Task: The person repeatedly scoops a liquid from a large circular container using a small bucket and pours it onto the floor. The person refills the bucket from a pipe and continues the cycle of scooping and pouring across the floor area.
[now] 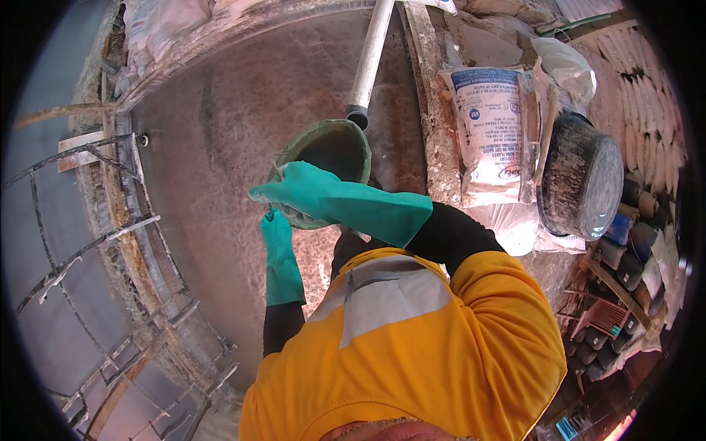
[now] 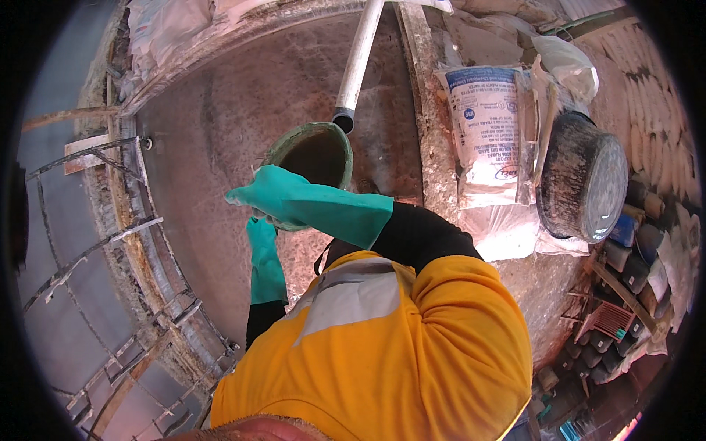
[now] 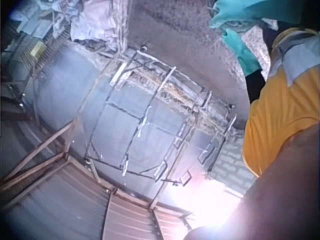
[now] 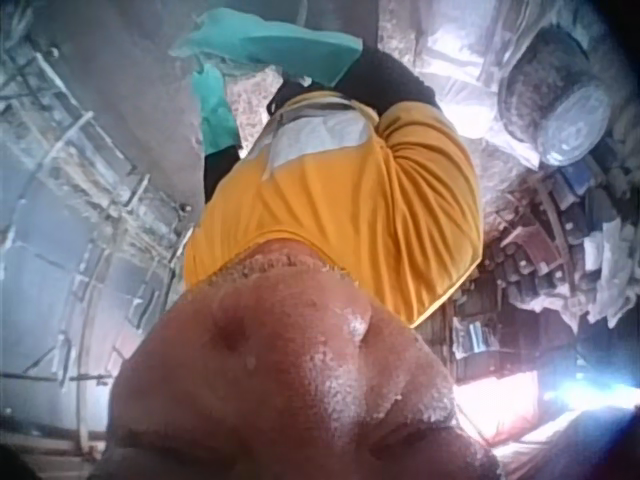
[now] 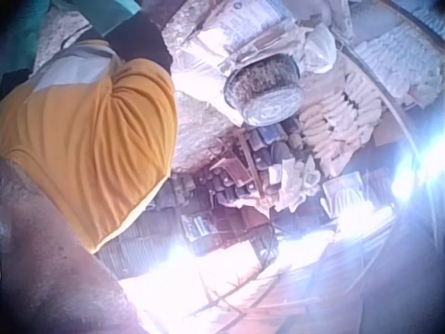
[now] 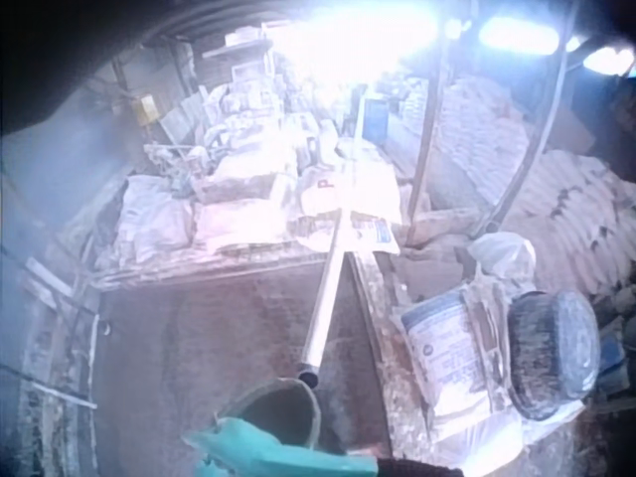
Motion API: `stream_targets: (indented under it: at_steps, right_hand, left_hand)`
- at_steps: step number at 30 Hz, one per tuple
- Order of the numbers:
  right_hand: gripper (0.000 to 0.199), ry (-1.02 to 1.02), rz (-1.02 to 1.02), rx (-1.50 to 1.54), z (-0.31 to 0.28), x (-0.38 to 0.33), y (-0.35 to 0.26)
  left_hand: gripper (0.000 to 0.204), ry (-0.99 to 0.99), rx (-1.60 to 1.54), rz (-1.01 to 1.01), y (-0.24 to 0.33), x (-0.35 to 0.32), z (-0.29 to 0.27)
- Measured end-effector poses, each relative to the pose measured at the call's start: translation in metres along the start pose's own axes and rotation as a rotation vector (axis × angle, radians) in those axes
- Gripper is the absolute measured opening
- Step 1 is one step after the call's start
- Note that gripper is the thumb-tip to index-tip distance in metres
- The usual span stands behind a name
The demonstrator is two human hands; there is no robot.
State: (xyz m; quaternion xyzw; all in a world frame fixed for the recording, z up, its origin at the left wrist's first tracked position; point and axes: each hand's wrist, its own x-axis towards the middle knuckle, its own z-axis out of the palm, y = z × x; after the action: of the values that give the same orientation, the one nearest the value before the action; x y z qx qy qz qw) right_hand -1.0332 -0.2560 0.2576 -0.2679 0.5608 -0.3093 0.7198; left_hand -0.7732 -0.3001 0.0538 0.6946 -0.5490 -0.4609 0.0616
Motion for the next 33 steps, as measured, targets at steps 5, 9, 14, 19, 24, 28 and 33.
stream_targets:
  at_steps: [5,9,14,19,24,28,33]
  right_hand:
    - [0.059,0.051,-0.012,-0.018,-0.011,-0.010,-0.011]
    - [0.061,0.061,-0.026,-0.021,-0.021,-0.004,-0.007]
    - [0.057,0.069,-0.064,-0.024,-0.032,0.000,-0.007]
    - [0.049,0.108,-0.055,0.043,-0.039,0.003,-0.005]
    - [0.044,0.108,-0.056,0.080,-0.043,0.005,-0.005]
    - [0.043,0.115,-0.035,0.095,-0.047,0.004,-0.007]
    - [0.044,0.098,-0.046,0.094,-0.048,0.005,-0.006]
  left_hand:
    - [0.036,0.043,0.016,-0.013,0.007,0.002,0.007]
    - [0.035,0.076,-0.028,-0.083,0.027,-0.002,0.007]
    - [0.030,0.105,-0.272,0.036,0.019,0.007,0.006]
    - [0.026,0.056,-0.421,0.051,0.029,0.008,0.006]
    - [0.026,-0.042,-0.488,0.018,0.038,0.009,0.003]
    - [0.025,-0.110,-0.600,0.038,0.046,0.004,0.000]
    - [0.024,-0.082,-0.569,0.036,0.046,0.006,-0.003]
